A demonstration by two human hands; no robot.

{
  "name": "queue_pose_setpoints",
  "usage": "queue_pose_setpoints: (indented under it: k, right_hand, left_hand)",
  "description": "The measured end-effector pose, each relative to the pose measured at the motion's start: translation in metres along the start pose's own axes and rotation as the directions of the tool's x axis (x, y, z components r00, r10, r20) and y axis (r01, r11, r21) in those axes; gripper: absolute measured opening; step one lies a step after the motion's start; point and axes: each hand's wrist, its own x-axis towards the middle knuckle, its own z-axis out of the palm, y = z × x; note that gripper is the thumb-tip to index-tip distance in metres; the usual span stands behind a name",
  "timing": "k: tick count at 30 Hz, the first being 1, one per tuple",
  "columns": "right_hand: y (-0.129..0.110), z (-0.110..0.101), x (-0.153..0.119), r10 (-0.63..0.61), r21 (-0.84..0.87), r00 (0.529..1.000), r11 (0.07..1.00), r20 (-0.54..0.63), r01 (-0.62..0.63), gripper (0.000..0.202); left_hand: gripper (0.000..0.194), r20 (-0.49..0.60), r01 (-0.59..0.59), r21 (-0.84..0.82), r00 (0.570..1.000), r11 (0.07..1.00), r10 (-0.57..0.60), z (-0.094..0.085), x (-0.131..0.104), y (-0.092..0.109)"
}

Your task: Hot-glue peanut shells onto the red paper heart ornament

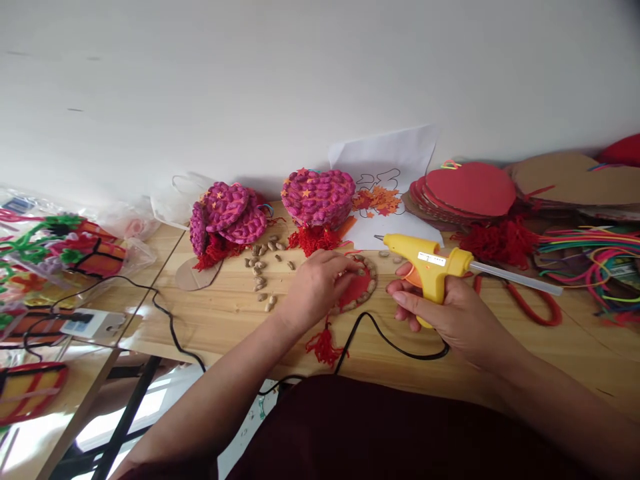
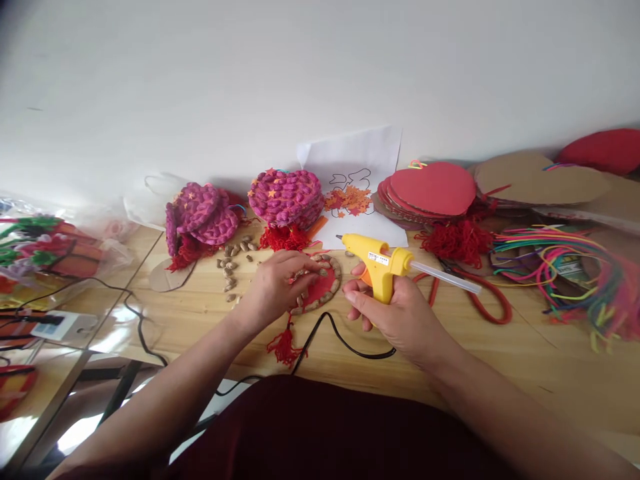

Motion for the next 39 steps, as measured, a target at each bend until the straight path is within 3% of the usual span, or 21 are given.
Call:
queue_pose_setpoints:
  k: [5,13,15,17,19,21,23,24,27,29,31,34,37,39]
  right_hand:
    - [-0.002,0.000,0.000,0.000,-0.013,1.000,1.000,0.025,0.000,0.025]
    - [-0.003,0.001,0.001,0.026,0.003,0.999,1.000,0.036,-0.026,0.028]
    - [-0.003,0.001,0.001,0.029,-0.002,0.999,1.000,0.039,-0.029,0.028]
    - [-0.002,0.000,0.001,0.034,-0.008,0.999,0.999,0.033,-0.034,0.029]
    - [-0.001,-0.001,0.001,0.033,-0.005,0.999,0.999,0.017,-0.033,0.030]
    - [-0.001,-0.001,0.001,0.022,0.003,1.000,1.000,0.008,-0.022,0.030]
    - [-0.001,-0.001,0.000,0.011,0.003,1.000,1.000,0.014,-0.011,0.030]
    - [-0.002,-0.001,-0.001,0.006,-0.003,1.000,1.000,0.020,-0.006,0.030]
    - [-0.004,0.001,-0.002,0.001,-0.037,1.000,0.999,0.024,0.000,0.031]
    - [-0.005,0.002,-0.002,0.007,-0.060,1.000,0.998,0.025,-0.006,0.031]
    - [-0.004,0.003,-0.001,0.013,-0.069,0.999,0.998,0.036,-0.011,0.031]
    - [-0.002,0.005,-0.002,0.035,-0.052,0.996,0.998,0.087,-0.031,0.033]
    - [0.000,0.006,-0.004,0.062,-0.058,0.985,0.997,0.162,-0.053,0.028]
    - [0.001,0.006,-0.006,0.073,-0.072,0.977,0.996,0.200,-0.060,0.024]
  left_hand:
    - [0.010,0.031,-0.059,-0.014,0.998,0.998,0.060,0.009,0.009,-0.013]
    - [0.011,0.021,-0.044,-0.052,0.999,0.998,0.045,0.016,0.011,-0.011]
    - [0.011,0.019,-0.006,-0.093,1.000,0.996,0.008,0.012,0.011,-0.009]
    - [0.014,0.013,0.117,-0.220,0.993,0.968,-0.117,0.003,0.008,-0.007]
    - [0.021,0.061,0.313,-0.454,0.945,0.834,-0.322,-0.008,0.001,-0.006]
    - [0.030,0.203,0.468,-0.688,0.858,0.554,-0.472,-0.019,-0.010,-0.006]
    - [0.040,0.329,0.507,-0.814,0.804,0.283,-0.496,-0.028,-0.023,-0.005]
    - [0.044,0.367,0.511,-0.837,0.792,0.198,-0.488,-0.031,-0.030,-0.004]
    - [0.046,0.414,0.512,-0.851,0.789,0.115,-0.454,-0.031,-0.044,0.002]
    - [0.043,0.390,0.500,-0.853,0.800,0.148,-0.455,-0.027,-0.049,0.008]
    - [0.040,0.325,0.483,-0.843,0.809,0.237,-0.490,-0.020,-0.050,0.014]
    - [0.034,0.145,0.436,-0.738,0.847,0.514,-0.511,-0.010,-0.050,0.025]
    - [0.020,-0.068,0.250,-0.499,0.943,0.830,-0.325,-0.002,-0.048,0.039]
    - [0.015,-0.117,0.094,-0.371,0.982,0.924,-0.147,0.002,-0.046,0.046]
